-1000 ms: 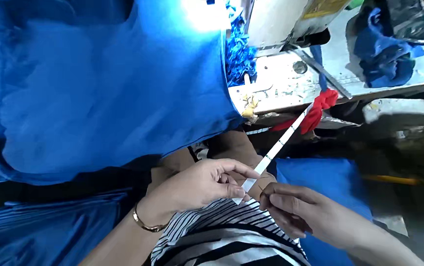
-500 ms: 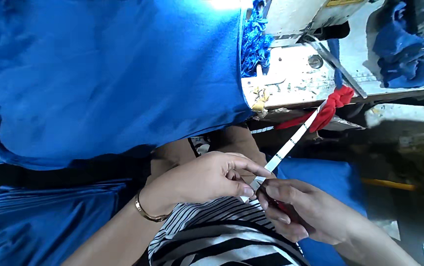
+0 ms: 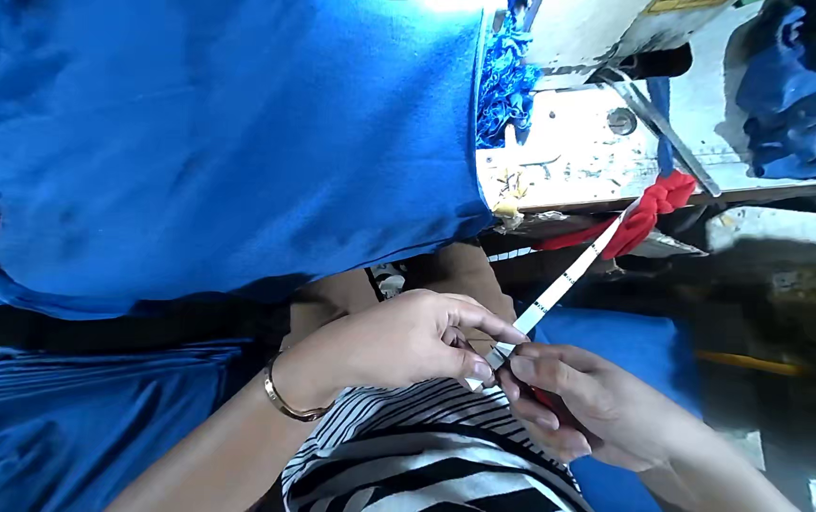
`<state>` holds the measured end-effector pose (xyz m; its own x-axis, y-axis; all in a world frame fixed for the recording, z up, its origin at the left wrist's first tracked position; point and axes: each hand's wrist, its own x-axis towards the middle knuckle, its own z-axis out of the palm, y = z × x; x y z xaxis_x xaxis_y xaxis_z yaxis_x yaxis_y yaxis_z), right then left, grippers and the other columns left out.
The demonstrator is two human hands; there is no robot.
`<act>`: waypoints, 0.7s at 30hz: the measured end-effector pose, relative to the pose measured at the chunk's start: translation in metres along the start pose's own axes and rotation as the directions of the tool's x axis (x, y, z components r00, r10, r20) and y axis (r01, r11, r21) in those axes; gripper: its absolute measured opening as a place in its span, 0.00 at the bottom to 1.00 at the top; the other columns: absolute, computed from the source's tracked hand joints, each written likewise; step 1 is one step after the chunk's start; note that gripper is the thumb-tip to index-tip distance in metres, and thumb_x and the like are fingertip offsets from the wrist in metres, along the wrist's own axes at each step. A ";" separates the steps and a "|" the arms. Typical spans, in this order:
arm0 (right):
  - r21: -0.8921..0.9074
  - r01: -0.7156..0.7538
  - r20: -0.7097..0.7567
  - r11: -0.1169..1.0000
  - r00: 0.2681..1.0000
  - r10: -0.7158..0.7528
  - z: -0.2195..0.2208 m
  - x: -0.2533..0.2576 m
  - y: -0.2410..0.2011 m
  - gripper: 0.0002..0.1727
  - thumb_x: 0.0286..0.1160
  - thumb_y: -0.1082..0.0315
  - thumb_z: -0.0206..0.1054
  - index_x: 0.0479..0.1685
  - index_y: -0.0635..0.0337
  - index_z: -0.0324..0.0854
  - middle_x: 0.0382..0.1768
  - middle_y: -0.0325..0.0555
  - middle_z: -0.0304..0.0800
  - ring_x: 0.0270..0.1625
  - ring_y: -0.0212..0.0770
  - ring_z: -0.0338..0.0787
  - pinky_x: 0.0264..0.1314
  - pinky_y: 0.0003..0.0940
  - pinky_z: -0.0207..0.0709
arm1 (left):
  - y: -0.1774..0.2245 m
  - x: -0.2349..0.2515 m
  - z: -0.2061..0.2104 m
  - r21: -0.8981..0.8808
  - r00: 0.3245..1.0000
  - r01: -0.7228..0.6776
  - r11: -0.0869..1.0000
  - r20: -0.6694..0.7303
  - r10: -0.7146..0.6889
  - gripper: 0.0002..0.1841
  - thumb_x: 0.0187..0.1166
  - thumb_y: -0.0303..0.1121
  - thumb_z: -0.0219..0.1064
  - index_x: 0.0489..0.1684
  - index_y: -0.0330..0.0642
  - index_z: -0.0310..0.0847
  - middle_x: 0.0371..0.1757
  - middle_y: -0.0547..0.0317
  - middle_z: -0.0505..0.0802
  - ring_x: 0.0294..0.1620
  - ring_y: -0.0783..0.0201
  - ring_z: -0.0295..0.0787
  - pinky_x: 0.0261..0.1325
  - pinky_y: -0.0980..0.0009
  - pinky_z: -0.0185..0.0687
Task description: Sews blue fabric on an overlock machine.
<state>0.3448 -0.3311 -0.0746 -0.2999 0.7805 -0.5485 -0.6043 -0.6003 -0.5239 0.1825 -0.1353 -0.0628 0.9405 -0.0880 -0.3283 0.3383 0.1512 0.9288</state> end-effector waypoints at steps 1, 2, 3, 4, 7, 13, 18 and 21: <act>-0.004 0.004 0.002 1.000 1.000 -0.004 0.000 0.000 0.000 0.17 0.83 0.46 0.65 0.40 0.49 0.83 0.22 0.27 0.76 0.16 0.18 0.75 0.18 0.14 0.74 | 0.001 0.000 0.000 -0.003 1.000 0.006 1.000 -0.002 -0.006 0.19 0.75 0.21 0.71 0.64 0.44 0.88 0.60 0.61 0.90 0.40 0.74 0.90 0.44 0.79 0.90; -0.010 0.005 -0.002 1.000 1.000 -0.005 0.000 0.001 0.000 0.16 0.84 0.47 0.64 0.39 0.49 0.83 0.21 0.26 0.76 0.16 0.17 0.74 0.18 0.13 0.73 | 0.001 0.000 0.000 -0.009 1.000 0.007 1.000 -0.005 -0.007 0.19 0.75 0.20 0.71 0.64 0.44 0.88 0.61 0.60 0.90 0.40 0.74 0.90 0.44 0.79 0.90; -0.015 0.005 -0.004 1.000 1.000 -0.005 0.000 0.001 0.000 0.17 0.84 0.46 0.63 0.37 0.48 0.83 0.20 0.26 0.75 0.15 0.17 0.74 0.17 0.12 0.72 | 0.001 0.001 0.000 -0.017 1.000 0.000 1.000 -0.007 -0.001 0.20 0.74 0.20 0.71 0.65 0.44 0.88 0.62 0.61 0.89 0.39 0.74 0.90 0.43 0.80 0.89; -0.015 -0.001 -0.006 1.000 1.000 0.001 -0.001 0.002 0.000 0.17 0.84 0.46 0.63 0.37 0.48 0.83 0.20 0.26 0.74 0.15 0.17 0.73 0.17 0.12 0.71 | 0.001 0.001 0.000 -0.023 1.000 -0.006 1.000 -0.009 0.006 0.20 0.74 0.19 0.71 0.65 0.45 0.88 0.62 0.61 0.89 0.38 0.75 0.89 0.42 0.80 0.89; -0.093 0.028 -0.072 0.995 0.997 -0.035 -0.001 0.000 -0.002 0.19 0.86 0.44 0.60 0.39 0.49 0.84 0.20 0.27 0.76 0.15 0.18 0.73 0.16 0.13 0.70 | -0.007 -0.001 0.000 0.013 0.997 -0.004 1.000 -0.073 0.005 0.25 0.73 0.20 0.73 0.71 0.50 0.85 0.63 0.63 0.89 0.37 0.75 0.89 0.40 0.79 0.89; -0.990 -0.102 -0.139 0.101 0.518 -0.844 -0.020 -0.032 -0.070 0.20 0.85 0.50 0.60 0.63 0.46 0.90 0.42 0.32 0.84 0.40 0.26 0.83 0.41 0.26 0.81 | -0.024 0.000 -0.008 0.080 0.887 0.310 0.947 -0.382 -0.258 0.20 0.74 0.28 0.75 0.66 0.40 0.82 0.60 0.56 0.91 0.47 0.69 0.93 0.54 0.70 0.91; -0.906 -0.387 -0.040 -0.174 0.487 -0.872 -0.030 -0.017 -0.130 0.14 0.80 0.60 0.71 0.53 0.62 0.86 0.46 0.53 0.87 0.44 0.53 0.90 0.44 0.54 0.86 | -0.025 -0.009 -0.003 -0.099 0.920 -0.009 0.995 -0.390 -0.030 0.06 0.76 0.30 0.73 0.43 0.38 0.90 0.62 0.56 0.92 0.49 0.67 0.94 0.53 0.70 0.92; -0.914 -0.326 0.031 -0.241 0.537 -0.843 -0.032 0.005 -0.141 0.09 0.76 0.63 0.74 0.43 0.60 0.89 0.43 0.50 0.87 0.47 0.52 0.90 0.48 0.53 0.86 | -0.012 -0.015 -0.001 -0.199 0.896 -0.127 0.972 -0.443 0.026 0.06 0.79 0.30 0.70 0.45 0.38 0.90 0.56 0.56 0.94 0.48 0.64 0.95 0.51 0.68 0.93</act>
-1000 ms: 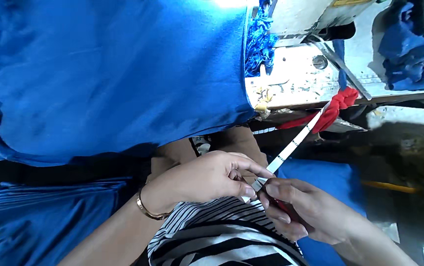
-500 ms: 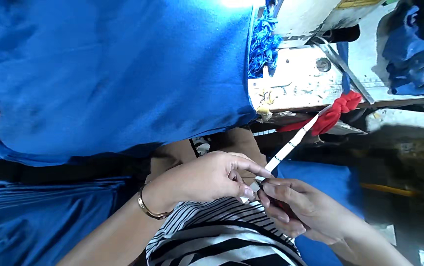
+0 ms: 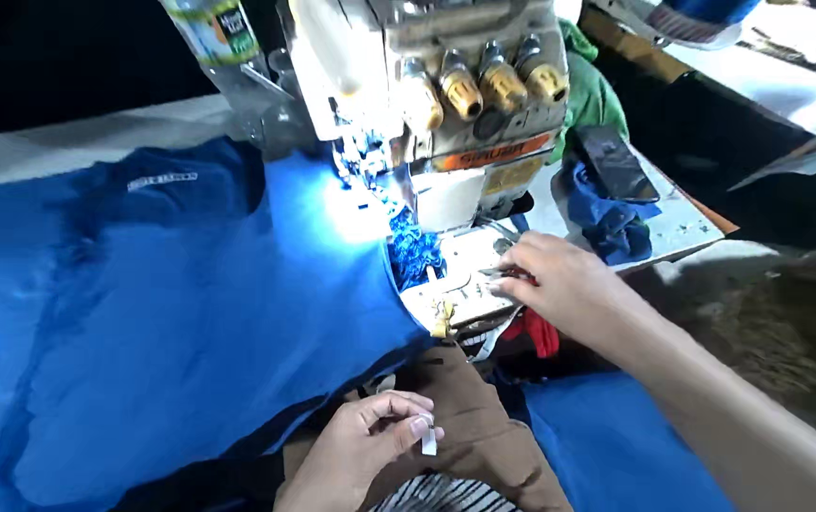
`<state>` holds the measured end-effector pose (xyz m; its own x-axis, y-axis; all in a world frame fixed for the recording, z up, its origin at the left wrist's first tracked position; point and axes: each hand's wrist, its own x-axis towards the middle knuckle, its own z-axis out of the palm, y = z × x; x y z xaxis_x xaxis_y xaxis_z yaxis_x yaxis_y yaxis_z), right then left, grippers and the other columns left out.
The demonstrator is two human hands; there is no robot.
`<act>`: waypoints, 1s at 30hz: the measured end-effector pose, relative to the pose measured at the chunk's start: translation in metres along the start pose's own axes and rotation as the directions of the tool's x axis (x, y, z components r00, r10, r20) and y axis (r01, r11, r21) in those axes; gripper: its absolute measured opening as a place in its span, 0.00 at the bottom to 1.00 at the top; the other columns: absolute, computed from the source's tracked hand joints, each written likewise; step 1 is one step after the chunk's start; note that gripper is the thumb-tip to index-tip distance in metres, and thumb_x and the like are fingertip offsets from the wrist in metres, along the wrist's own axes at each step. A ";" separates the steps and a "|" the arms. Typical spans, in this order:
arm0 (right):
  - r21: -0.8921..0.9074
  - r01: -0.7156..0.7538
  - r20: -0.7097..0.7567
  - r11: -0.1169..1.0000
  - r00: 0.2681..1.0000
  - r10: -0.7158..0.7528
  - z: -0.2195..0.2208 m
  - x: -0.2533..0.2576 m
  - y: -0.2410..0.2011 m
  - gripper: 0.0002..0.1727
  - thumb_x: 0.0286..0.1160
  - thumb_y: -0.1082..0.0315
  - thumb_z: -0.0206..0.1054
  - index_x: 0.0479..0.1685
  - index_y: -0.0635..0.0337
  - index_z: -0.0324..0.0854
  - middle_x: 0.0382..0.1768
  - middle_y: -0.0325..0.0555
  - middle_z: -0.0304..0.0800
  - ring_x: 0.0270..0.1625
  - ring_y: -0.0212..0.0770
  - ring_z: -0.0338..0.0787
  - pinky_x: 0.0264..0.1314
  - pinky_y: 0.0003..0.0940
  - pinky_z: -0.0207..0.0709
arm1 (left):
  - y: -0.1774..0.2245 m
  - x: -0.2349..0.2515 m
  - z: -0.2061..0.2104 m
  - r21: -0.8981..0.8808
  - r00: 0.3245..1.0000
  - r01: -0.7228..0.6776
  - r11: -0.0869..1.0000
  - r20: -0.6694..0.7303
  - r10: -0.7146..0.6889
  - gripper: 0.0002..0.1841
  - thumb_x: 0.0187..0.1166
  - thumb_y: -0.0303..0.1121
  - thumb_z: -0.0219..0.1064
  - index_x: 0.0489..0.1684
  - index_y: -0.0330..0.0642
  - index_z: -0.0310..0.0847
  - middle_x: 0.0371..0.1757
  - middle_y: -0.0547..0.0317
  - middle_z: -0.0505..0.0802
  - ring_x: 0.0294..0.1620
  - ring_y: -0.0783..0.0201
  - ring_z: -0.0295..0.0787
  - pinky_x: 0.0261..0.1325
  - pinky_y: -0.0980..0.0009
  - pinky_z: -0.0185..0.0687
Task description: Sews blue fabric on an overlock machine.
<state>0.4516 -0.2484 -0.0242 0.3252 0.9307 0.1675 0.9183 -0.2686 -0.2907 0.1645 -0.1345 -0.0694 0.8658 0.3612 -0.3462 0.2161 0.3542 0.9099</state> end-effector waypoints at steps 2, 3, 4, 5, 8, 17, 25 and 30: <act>0.038 0.084 -0.042 0.996 0.996 -0.083 0.012 0.009 0.001 0.08 0.74 0.63 0.74 0.37 0.58 0.89 0.38 0.47 0.87 0.47 0.50 0.88 0.49 0.50 0.85 | 0.011 -0.003 0.004 -0.112 0.998 -0.028 0.993 -0.059 0.022 0.05 0.80 0.27 0.69 0.46 0.40 0.89 0.45 0.58 0.95 0.42 0.63 0.95 0.49 0.65 0.94; 0.040 0.104 -0.074 0.994 0.992 -0.100 0.017 0.012 0.003 0.07 0.71 0.62 0.75 0.36 0.56 0.89 0.37 0.45 0.86 0.47 0.49 0.87 0.49 0.47 0.84 | 0.017 -0.004 0.005 -0.161 0.995 -0.044 0.986 -0.099 0.028 0.05 0.79 0.25 0.68 0.46 0.39 0.88 0.42 0.58 0.95 0.40 0.63 0.95 0.48 0.64 0.94; 0.038 0.102 -0.106 0.994 0.990 -0.097 0.021 0.014 0.005 0.08 0.68 0.61 0.77 0.36 0.55 0.90 0.38 0.45 0.85 0.49 0.50 0.87 0.49 0.48 0.84 | 0.021 -0.004 0.006 -0.213 0.991 -0.057 0.975 -0.134 0.028 0.04 0.79 0.24 0.69 0.45 0.39 0.88 0.41 0.58 0.95 0.39 0.62 0.95 0.48 0.63 0.94; 0.039 0.084 -0.125 0.996 0.989 -0.079 0.022 0.014 0.005 0.10 0.67 0.58 0.78 0.39 0.55 0.91 0.43 0.48 0.85 0.53 0.55 0.85 0.51 0.53 0.84 | 0.024 -0.004 0.006 -0.266 0.987 -0.069 0.962 -0.159 0.027 0.04 0.78 0.23 0.69 0.44 0.38 0.88 0.40 0.56 0.95 0.38 0.61 0.95 0.48 0.62 0.95; 0.072 0.176 -0.263 0.982 0.953 -0.151 0.021 -0.002 -0.012 0.18 0.73 0.47 0.70 0.46 0.50 0.91 0.55 0.49 0.85 0.62 0.58 0.81 0.57 0.59 0.78 | 0.036 -0.001 0.006 -0.356 0.985 -0.078 0.931 -0.173 0.016 0.05 0.80 0.24 0.67 0.45 0.37 0.87 0.39 0.55 0.95 0.39 0.61 0.96 0.47 0.63 0.94; 0.115 0.571 -0.399 0.813 0.776 -0.489 0.036 -0.039 -0.072 0.16 0.86 0.53 0.62 0.69 0.31 0.77 0.61 0.35 0.77 0.67 0.38 0.73 0.73 0.34 0.61 | 0.053 0.003 0.012 -0.411 0.993 -0.024 0.911 -0.116 -0.026 0.05 0.81 0.25 0.66 0.39 0.40 0.89 0.36 0.60 0.94 0.36 0.71 0.92 0.45 0.74 0.90; 0.386 0.438 -0.401 0.812 0.872 -0.279 0.045 -0.034 -0.083 0.05 0.82 0.54 0.67 0.46 0.40 0.83 0.55 0.30 0.78 0.63 0.24 0.77 0.63 0.17 0.73 | 0.046 -0.001 0.012 -0.260 0.981 -0.112 0.959 -0.183 0.065 0.04 0.77 0.28 0.72 0.41 0.39 0.92 0.38 0.60 0.94 0.39 0.71 0.91 0.47 0.74 0.89; 0.603 0.286 -0.291 0.745 0.948 -0.129 0.050 -0.036 -0.092 0.11 0.80 0.53 0.69 0.51 0.46 0.83 0.52 0.31 0.81 0.55 0.22 0.83 0.54 0.17 0.82 | 0.045 -0.005 0.012 -0.132 0.968 -0.134 0.982 -0.228 0.102 0.04 0.76 0.28 0.72 0.41 0.40 0.92 0.38 0.62 0.94 0.38 0.72 0.91 0.45 0.76 0.88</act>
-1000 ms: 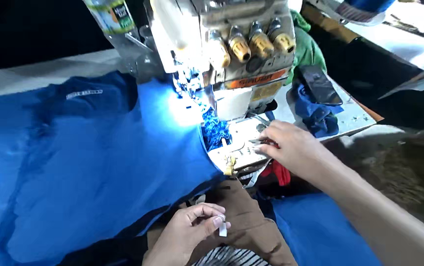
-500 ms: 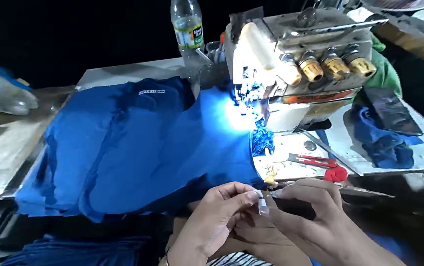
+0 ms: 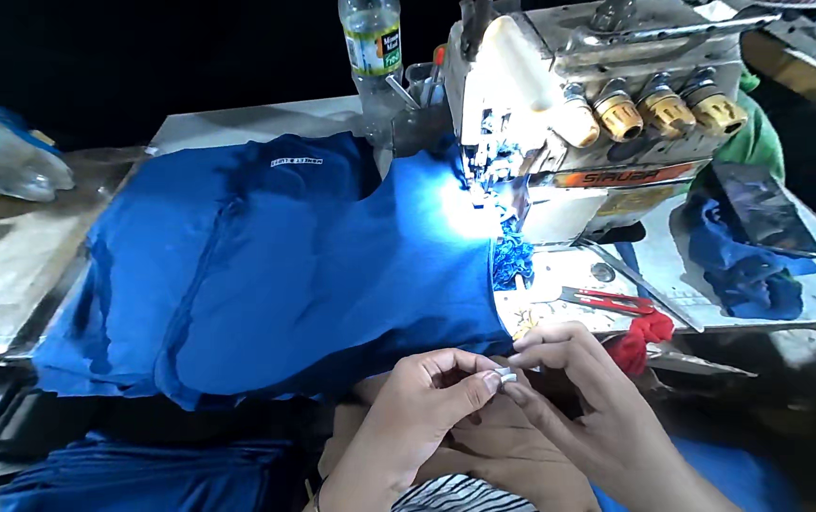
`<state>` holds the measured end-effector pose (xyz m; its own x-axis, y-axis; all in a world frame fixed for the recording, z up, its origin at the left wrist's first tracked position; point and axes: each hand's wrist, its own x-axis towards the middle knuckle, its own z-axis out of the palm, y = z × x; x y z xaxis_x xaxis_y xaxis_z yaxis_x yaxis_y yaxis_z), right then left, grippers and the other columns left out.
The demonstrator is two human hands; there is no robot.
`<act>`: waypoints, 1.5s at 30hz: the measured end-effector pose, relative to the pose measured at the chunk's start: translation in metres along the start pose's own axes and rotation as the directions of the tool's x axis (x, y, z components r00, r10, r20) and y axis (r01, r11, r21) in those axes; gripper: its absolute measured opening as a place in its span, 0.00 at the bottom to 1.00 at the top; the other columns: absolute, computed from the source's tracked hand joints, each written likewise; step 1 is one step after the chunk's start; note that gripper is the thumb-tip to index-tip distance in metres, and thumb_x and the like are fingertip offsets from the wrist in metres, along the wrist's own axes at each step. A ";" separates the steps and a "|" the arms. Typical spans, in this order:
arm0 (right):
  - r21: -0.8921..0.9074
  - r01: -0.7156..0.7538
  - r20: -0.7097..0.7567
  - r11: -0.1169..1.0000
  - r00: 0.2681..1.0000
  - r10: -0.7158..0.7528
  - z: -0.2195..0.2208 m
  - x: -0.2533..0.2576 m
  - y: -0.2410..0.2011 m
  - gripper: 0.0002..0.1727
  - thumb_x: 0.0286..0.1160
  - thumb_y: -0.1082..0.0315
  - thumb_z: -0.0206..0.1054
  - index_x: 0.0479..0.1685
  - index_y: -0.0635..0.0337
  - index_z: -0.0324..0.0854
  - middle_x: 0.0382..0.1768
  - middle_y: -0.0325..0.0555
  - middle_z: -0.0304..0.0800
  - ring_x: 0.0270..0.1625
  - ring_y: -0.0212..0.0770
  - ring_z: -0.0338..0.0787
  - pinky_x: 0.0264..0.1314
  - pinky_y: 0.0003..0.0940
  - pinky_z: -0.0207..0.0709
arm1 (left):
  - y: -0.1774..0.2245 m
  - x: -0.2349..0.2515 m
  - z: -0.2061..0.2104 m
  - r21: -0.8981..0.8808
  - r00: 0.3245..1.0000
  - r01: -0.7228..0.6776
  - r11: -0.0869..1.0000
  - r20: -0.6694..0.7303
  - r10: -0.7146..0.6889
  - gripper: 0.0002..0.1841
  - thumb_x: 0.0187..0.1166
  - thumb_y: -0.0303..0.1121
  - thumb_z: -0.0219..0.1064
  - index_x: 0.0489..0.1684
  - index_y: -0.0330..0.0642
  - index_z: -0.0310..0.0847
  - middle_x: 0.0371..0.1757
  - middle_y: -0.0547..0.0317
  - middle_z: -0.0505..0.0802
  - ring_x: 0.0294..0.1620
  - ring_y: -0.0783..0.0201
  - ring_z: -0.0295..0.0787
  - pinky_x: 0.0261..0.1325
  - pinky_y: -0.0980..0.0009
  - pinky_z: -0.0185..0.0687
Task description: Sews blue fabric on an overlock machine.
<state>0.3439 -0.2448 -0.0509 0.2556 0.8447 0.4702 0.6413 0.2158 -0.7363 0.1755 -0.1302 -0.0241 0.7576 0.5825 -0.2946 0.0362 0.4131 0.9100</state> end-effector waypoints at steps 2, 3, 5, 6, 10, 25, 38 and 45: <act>0.087 -0.071 0.029 0.994 0.997 0.069 0.000 -0.001 -0.001 0.12 0.79 0.54 0.71 0.54 0.46 0.84 0.51 0.31 0.82 0.49 0.22 0.85 0.48 0.17 0.85 | 0.001 -0.001 -0.001 0.062 1.000 -0.003 0.998 0.004 0.002 0.05 0.76 0.29 0.73 0.42 0.40 0.92 0.38 0.63 0.94 0.38 0.73 0.91 0.45 0.76 0.88; 0.137 -0.107 0.050 0.985 0.994 0.101 -0.001 -0.001 -0.002 0.11 0.79 0.55 0.71 0.53 0.46 0.84 0.50 0.31 0.83 0.47 0.23 0.85 0.46 0.17 0.85 | 0.002 -0.002 -0.002 0.088 1.000 -0.006 0.996 0.013 0.005 0.05 0.77 0.29 0.72 0.42 0.40 0.92 0.38 0.64 0.94 0.39 0.74 0.91 0.45 0.77 0.88; 0.226 -0.167 0.091 0.960 0.984 0.150 -0.004 0.000 -0.003 0.07 0.79 0.56 0.72 0.47 0.45 0.85 0.47 0.31 0.86 0.45 0.24 0.88 0.44 0.19 0.87 | 0.002 -0.002 -0.004 0.102 0.999 -0.008 0.995 0.049 0.004 0.06 0.79 0.30 0.70 0.44 0.41 0.92 0.40 0.65 0.94 0.40 0.74 0.90 0.46 0.77 0.88; 0.255 -0.183 0.108 0.950 0.981 0.160 -0.006 0.000 -0.003 0.06 0.78 0.56 0.72 0.45 0.44 0.86 0.45 0.31 0.87 0.45 0.25 0.88 0.44 0.20 0.87 | 0.002 -0.002 -0.005 0.071 0.997 0.003 0.997 0.078 -0.008 0.07 0.82 0.31 0.67 0.45 0.41 0.91 0.41 0.64 0.94 0.40 0.74 0.91 0.46 0.76 0.88; 0.253 -0.050 0.166 0.966 0.986 0.008 -0.016 0.005 -0.003 0.05 0.78 0.56 0.73 0.42 0.45 0.89 0.45 0.30 0.85 0.48 0.24 0.86 0.49 0.17 0.84 | 0.006 0.005 -0.017 0.005 0.934 0.169 0.986 0.320 -0.162 0.16 0.92 0.37 0.52 0.51 0.44 0.89 0.45 0.67 0.94 0.43 0.73 0.93 0.45 0.74 0.90; 0.129 0.072 0.300 0.989 0.948 -0.108 -0.035 0.011 -0.009 0.07 0.82 0.57 0.69 0.50 0.44 0.90 0.47 0.30 0.86 0.49 0.22 0.87 0.49 0.16 0.85 | 0.019 0.006 -0.021 0.149 0.884 0.174 0.973 0.412 -0.221 0.05 0.76 0.26 0.68 0.38 0.46 0.90 0.34 0.73 0.93 0.34 0.80 0.89 0.40 0.81 0.86; 0.474 -0.425 0.069 0.771 0.891 0.448 0.019 -0.020 -0.024 0.10 0.85 0.59 0.65 0.46 0.49 0.91 0.41 0.34 0.93 0.41 0.29 0.91 0.44 0.23 0.87 | -0.008 -0.005 -0.011 0.230 0.988 -0.145 0.962 -0.023 0.155 0.03 0.72 0.32 0.74 0.36 0.45 0.92 0.32 0.64 0.93 0.35 0.72 0.91 0.41 0.76 0.89; 0.419 -0.390 0.002 0.820 0.903 0.429 0.019 -0.019 -0.026 0.10 0.83 0.55 0.66 0.43 0.46 0.91 0.41 0.32 0.93 0.42 0.28 0.91 0.45 0.21 0.87 | -0.011 -0.004 -0.011 0.207 0.983 -0.171 0.963 -0.035 0.182 0.03 0.72 0.31 0.73 0.37 0.44 0.92 0.32 0.62 0.94 0.35 0.72 0.92 0.42 0.76 0.90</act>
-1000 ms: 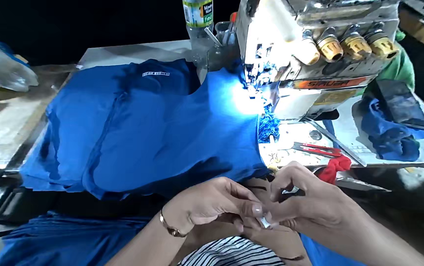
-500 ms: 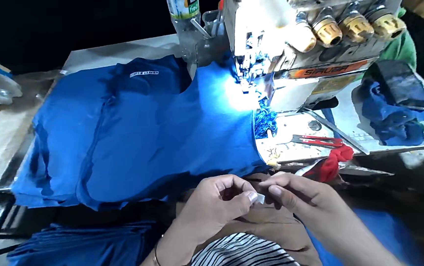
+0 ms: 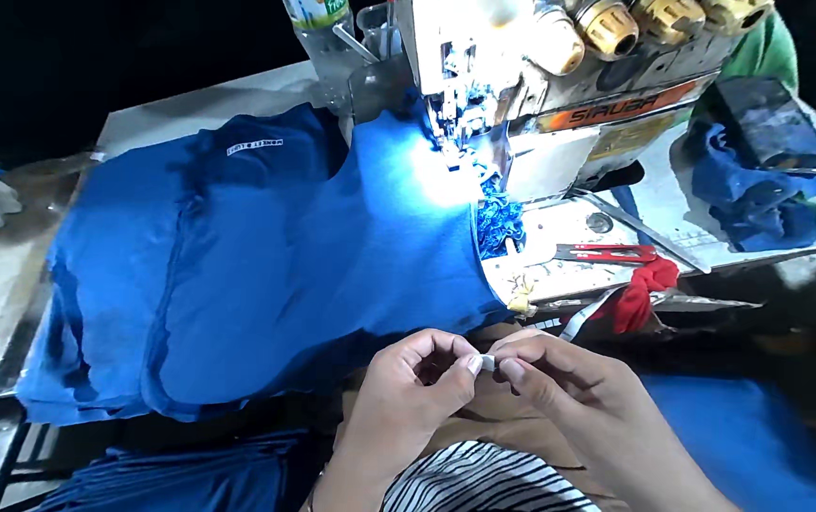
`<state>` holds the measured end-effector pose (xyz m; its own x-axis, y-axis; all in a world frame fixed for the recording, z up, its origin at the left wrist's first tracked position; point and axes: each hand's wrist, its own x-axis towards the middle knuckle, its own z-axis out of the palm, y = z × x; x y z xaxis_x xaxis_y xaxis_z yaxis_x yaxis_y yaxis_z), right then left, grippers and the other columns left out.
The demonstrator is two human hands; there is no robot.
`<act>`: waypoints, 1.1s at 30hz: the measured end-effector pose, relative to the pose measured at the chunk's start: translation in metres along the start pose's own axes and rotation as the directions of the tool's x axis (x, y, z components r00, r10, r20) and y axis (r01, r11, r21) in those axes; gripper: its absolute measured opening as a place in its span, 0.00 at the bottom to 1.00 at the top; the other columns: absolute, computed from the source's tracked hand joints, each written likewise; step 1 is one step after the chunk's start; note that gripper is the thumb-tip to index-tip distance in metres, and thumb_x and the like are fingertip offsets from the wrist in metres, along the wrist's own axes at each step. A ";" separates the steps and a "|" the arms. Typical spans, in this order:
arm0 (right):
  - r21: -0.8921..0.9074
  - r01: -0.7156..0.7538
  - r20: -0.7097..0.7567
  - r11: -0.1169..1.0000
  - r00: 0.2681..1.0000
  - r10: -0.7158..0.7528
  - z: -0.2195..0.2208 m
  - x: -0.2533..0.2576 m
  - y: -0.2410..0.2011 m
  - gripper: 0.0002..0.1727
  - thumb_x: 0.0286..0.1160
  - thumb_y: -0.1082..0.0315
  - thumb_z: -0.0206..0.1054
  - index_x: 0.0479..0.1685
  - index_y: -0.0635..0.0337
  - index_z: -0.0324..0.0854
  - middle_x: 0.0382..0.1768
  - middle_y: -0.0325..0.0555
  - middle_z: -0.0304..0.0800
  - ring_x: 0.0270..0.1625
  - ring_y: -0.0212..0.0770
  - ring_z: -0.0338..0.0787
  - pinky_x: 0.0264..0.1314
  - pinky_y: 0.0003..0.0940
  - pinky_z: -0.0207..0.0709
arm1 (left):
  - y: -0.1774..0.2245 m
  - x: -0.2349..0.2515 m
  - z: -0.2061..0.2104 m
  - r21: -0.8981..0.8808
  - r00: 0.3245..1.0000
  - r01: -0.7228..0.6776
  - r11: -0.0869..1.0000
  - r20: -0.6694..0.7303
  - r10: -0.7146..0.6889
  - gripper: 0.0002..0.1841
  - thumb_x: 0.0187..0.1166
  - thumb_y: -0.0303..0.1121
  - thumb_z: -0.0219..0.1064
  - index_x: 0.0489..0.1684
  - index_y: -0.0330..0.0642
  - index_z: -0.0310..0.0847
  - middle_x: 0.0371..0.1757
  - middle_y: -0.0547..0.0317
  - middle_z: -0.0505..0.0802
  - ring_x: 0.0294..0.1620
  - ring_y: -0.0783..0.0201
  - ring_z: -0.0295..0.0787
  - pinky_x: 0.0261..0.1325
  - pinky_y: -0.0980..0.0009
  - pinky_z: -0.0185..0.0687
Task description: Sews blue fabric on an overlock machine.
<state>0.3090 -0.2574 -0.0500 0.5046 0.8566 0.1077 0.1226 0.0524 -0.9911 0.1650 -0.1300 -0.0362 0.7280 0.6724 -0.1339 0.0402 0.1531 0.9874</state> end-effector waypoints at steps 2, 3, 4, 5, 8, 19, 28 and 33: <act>0.002 0.014 0.005 1.000 1.000 -0.014 0.000 0.000 0.001 0.10 0.83 0.56 0.66 0.43 0.46 0.91 0.41 0.31 0.93 0.42 0.27 0.91 0.45 0.20 0.86 | -0.001 0.000 0.000 0.004 1.000 -0.008 1.000 0.005 0.008 0.04 0.73 0.32 0.73 0.37 0.44 0.92 0.33 0.62 0.94 0.35 0.71 0.92 0.42 0.76 0.90; -0.002 0.022 0.010 1.000 1.000 -0.022 0.000 0.000 0.002 0.10 0.83 0.56 0.66 0.44 0.46 0.91 0.42 0.31 0.93 0.42 0.27 0.91 0.45 0.20 0.86 | -0.001 0.001 0.000 0.009 1.000 -0.011 1.000 0.007 0.011 0.04 0.73 0.32 0.73 0.37 0.44 0.92 0.33 0.62 0.94 0.35 0.71 0.92 0.42 0.76 0.90; -0.006 0.024 0.012 1.000 1.000 -0.024 -0.001 0.000 0.002 0.10 0.84 0.57 0.66 0.44 0.46 0.91 0.42 0.30 0.93 0.42 0.27 0.91 0.45 0.20 0.86 | -0.001 0.001 0.000 0.014 1.000 -0.014 1.000 0.007 0.014 0.04 0.73 0.32 0.73 0.38 0.44 0.92 0.33 0.62 0.94 0.35 0.71 0.92 0.42 0.76 0.90; -0.008 0.023 0.013 1.000 1.000 -0.023 -0.001 0.001 0.002 0.09 0.84 0.57 0.66 0.44 0.46 0.91 0.42 0.30 0.93 0.42 0.27 0.91 0.45 0.20 0.86 | -0.001 0.001 0.000 0.017 1.000 -0.013 1.000 0.002 0.013 0.04 0.73 0.32 0.73 0.37 0.44 0.92 0.32 0.62 0.94 0.35 0.71 0.92 0.42 0.76 0.90; -0.014 0.021 0.004 1.000 1.000 -0.021 0.001 0.001 0.001 0.10 0.83 0.55 0.67 0.44 0.46 0.92 0.42 0.30 0.93 0.42 0.27 0.91 0.45 0.20 0.87 | 0.000 0.002 0.001 0.015 1.000 0.004 1.000 -0.010 -0.004 0.03 0.72 0.31 0.74 0.36 0.44 0.92 0.32 0.61 0.93 0.35 0.70 0.92 0.42 0.75 0.90; -0.180 0.138 -0.079 0.974 0.985 -0.154 0.012 0.005 0.013 0.07 0.78 0.68 0.69 0.38 0.62 0.90 0.39 0.42 0.92 0.43 0.28 0.89 0.45 0.21 0.84 | 0.002 -0.002 0.009 0.403 0.997 -0.069 0.913 0.008 0.072 0.07 0.81 0.28 0.65 0.45 0.36 0.87 0.39 0.62 0.93 0.38 0.76 0.90 0.43 0.77 0.89; -0.086 -0.013 -0.098 0.996 0.995 0.004 0.000 0.015 0.012 0.10 0.79 0.68 0.66 0.40 0.67 0.89 0.39 0.48 0.91 0.41 0.28 0.88 0.46 0.22 0.81 | -0.004 0.015 0.020 0.229 1.000 0.030 0.973 -0.011 -0.028 0.06 0.82 0.25 0.63 0.44 0.36 0.86 0.38 0.67 0.92 0.39 0.77 0.89 0.46 0.76 0.87; -0.123 0.028 -0.091 0.992 0.995 -0.039 -0.010 0.014 0.012 0.08 0.81 0.65 0.66 0.41 0.56 0.90 0.38 0.33 0.91 0.40 0.20 0.88 0.42 0.16 0.84 | -0.008 0.021 0.012 -0.032 0.994 0.086 0.996 0.064 -0.084 0.09 0.80 0.31 0.67 0.47 0.36 0.90 0.44 0.56 0.95 0.44 0.63 0.94 0.53 0.64 0.93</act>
<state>0.3259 -0.2501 -0.0598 0.5751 0.8036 0.1533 0.2407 0.0129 -0.9705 0.1884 -0.1256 -0.0458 0.7642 0.6096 -0.2106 0.0807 0.2335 0.9690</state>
